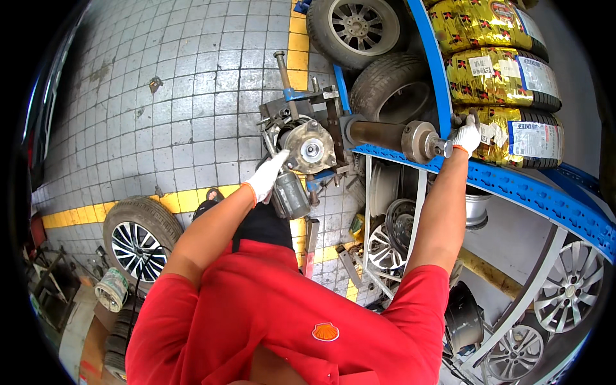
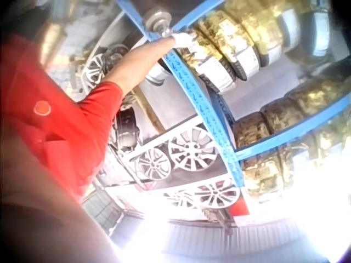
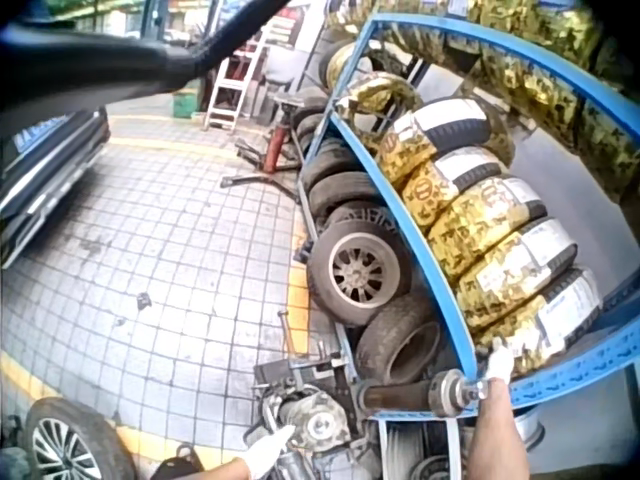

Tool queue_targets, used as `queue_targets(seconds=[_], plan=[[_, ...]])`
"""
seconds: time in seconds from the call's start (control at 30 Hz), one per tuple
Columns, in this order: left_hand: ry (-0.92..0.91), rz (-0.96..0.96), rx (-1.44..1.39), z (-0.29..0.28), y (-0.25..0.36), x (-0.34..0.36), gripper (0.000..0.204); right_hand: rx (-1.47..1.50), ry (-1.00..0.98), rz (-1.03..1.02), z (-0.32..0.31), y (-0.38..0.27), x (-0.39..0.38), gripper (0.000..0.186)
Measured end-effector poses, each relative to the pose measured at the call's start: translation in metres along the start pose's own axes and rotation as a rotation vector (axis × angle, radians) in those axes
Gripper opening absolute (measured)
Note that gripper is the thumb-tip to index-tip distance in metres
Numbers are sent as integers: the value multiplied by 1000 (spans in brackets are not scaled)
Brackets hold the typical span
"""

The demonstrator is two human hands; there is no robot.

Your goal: The person uses a power impact wrench to remove bolts from a car suspension assembly clamped in a blue stand. They then use a hammer to separate components and continue disassembling the assembly by hand and with the wrench.

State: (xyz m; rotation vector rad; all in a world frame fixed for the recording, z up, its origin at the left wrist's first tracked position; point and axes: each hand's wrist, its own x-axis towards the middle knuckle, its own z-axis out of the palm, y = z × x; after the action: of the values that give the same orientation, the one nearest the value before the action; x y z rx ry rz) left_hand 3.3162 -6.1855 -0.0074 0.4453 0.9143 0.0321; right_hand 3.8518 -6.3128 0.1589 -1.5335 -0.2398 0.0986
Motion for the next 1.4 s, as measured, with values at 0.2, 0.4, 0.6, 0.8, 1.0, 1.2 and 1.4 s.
queue_targets(seconds=[0.2, 0.4, 0.6, 0.8, 1.0, 1.2, 1.4], plan=[[57, 39, 338, -10, -30, 27, 66, -170, -54, -86, 7, -25, -26, 31], [77, 51, 292, -16, -71, 66, 77, -761, -154, -445, -27, -38, -60, 27], [163, 148, 353, -4, -52, 44, 78, -886, 105, -367, -51, -43, -133, 37], [122, 47, 511, -11, -43, 76, 96, -1252, 99, -621, -50, -59, -283, 38], [120, 40, 570, -8, -34, 74, 97, -1208, -255, -613, 9, -79, -361, 49], [60, 178, 665, -9, -31, 67, 95, -1528, -849, -998, 84, -129, -319, 42], [53, 110, 832, -5, -12, 51, 100, -1551, -1189, -1467, 202, -149, -221, 21]])
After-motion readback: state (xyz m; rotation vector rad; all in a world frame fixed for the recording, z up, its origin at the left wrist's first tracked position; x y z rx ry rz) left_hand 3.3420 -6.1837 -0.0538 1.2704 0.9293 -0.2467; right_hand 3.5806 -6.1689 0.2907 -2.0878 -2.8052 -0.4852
